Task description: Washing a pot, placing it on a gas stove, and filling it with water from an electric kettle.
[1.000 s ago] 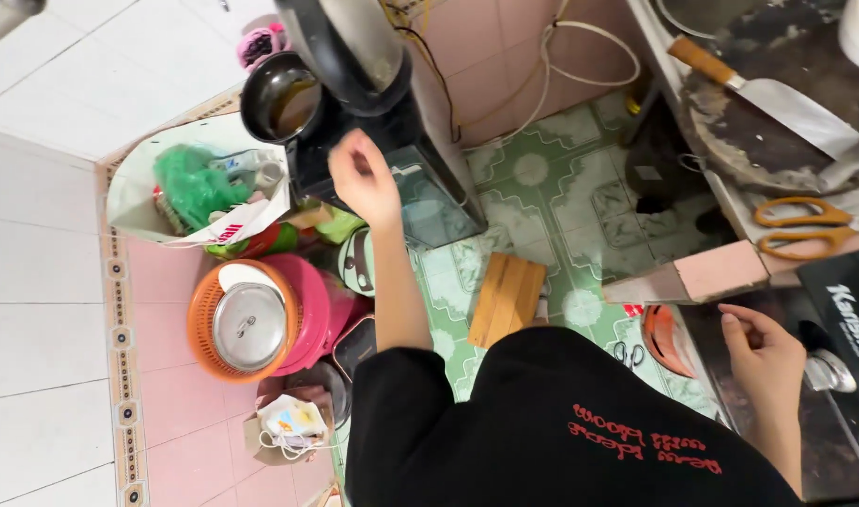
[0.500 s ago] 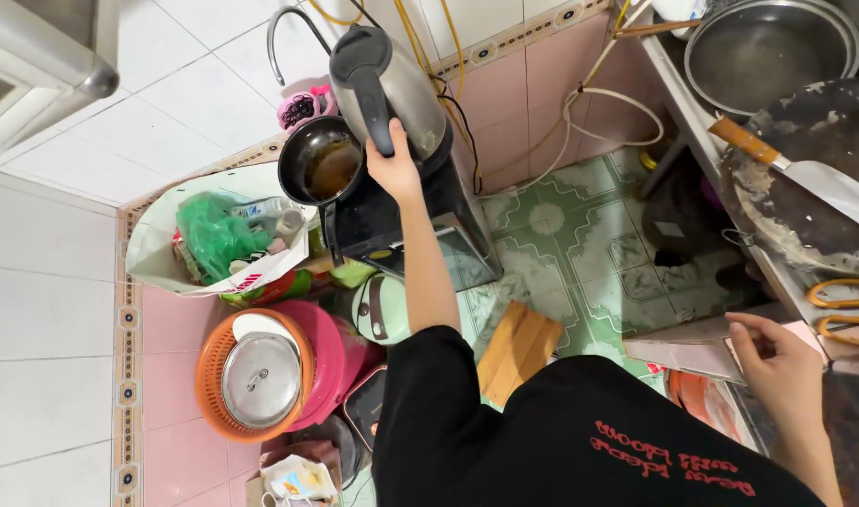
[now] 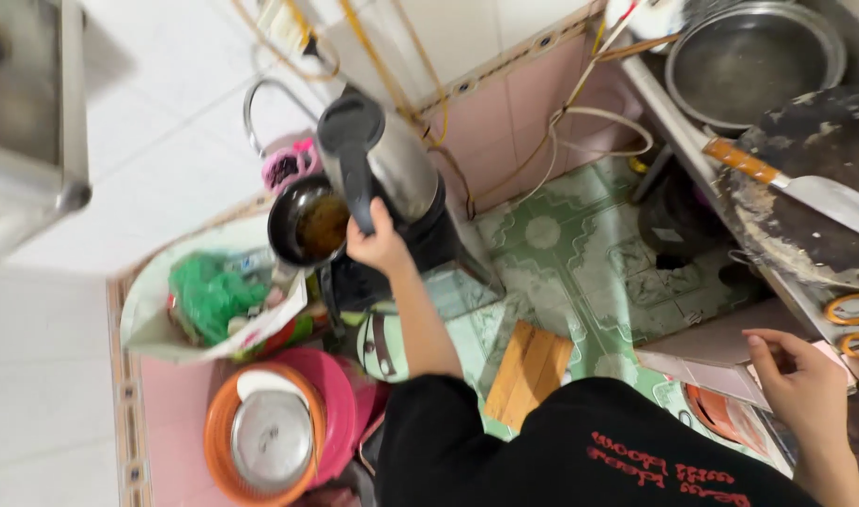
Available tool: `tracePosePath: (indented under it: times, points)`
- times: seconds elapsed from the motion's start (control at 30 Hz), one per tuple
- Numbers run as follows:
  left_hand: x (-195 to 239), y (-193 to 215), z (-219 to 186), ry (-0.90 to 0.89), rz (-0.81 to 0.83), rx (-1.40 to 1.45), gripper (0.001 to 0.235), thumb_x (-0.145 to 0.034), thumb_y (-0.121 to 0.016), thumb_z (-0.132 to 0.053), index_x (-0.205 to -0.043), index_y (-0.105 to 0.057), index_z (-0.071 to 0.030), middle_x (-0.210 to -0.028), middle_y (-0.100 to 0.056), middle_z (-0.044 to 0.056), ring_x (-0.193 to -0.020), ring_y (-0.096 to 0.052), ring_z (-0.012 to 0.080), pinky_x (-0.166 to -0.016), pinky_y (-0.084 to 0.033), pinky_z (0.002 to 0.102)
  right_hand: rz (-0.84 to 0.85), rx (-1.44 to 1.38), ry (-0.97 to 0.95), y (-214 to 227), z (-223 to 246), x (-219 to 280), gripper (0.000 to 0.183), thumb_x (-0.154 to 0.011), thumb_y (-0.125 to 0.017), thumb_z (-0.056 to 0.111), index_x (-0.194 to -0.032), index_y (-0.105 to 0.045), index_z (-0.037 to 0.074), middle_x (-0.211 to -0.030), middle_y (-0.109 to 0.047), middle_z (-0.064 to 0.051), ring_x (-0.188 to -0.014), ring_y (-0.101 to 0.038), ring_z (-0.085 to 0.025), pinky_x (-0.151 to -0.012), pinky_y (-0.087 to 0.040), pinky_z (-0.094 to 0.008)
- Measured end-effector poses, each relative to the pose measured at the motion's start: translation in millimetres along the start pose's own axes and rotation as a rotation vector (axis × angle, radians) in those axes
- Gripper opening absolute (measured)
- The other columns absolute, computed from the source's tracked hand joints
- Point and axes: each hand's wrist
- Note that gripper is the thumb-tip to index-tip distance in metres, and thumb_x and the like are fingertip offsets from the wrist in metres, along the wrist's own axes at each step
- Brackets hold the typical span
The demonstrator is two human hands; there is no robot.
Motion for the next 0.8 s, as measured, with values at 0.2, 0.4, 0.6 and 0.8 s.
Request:
tracePosePath:
  times: [0.2,0.4,0.6,0.8]
  points:
    - [-4.1,9.1,-30.4,-0.034,0.113,0.111,0.017,-0.091,-0.071,-0.001,-0.077,-0.061,0.001,-0.069,-0.062,0.004,-0.060,-0.055,0.0117,-0.057,-0.047,0.028,-0.099,-0.043,0.006,6.4,-7.1,-1.3,0.020,-0.099,-0.069,0.020,-0.113,-0.076,0.007,-0.074,-0.070,-0.006,-0.062,-0.064,-0.010,-0.062,-0.050,-0.026]
    - [-8.7,-2.3,-53.2,-0.054,0.210,0.355,0.018,-0.095,-0.074,-0.002,-0.095,-0.057,0.000,-0.069,-0.053,0.010,-0.055,-0.047,0.0201,-0.051,-0.039,0.034,-0.194,-0.070,-0.162,28.7,-24.4,18.6,0.020,-0.092,-0.070,0.018,-0.107,-0.078,0.008,-0.072,-0.070,-0.009,-0.055,-0.063,-0.014,-0.056,-0.051,-0.031]
    - [-83.9,-28.0,164.8,0.155,0.732,0.658,0.048,-0.114,-0.062,-0.045,-0.088,-0.049,-0.007,-0.066,-0.043,0.004,-0.054,-0.037,0.0146,-0.052,-0.032,0.024,-0.427,-0.192,-0.231,61.4,-28.2,58.7,0.018,-0.089,-0.072,0.014,-0.103,-0.076,0.005,-0.073,-0.072,-0.007,-0.056,-0.062,-0.011,-0.055,-0.051,-0.028]
    - [95.9,-184.5,-128.4,0.171,0.849,0.719,0.050,-0.105,-0.075,-0.045,-0.091,-0.051,-0.004,-0.077,-0.047,0.007,-0.060,-0.043,0.0174,-0.054,-0.033,0.029,-0.658,-0.210,-0.334,114.8,-57.7,110.5,0.015,-0.093,-0.071,0.014,-0.102,-0.077,0.003,-0.066,-0.067,-0.007,-0.055,-0.055,-0.010,-0.053,-0.045,-0.028]
Point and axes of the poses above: each hand's wrist, its own x-axis away from the middle knuckle, its own y-axis out of the back of the hand, z = x × y
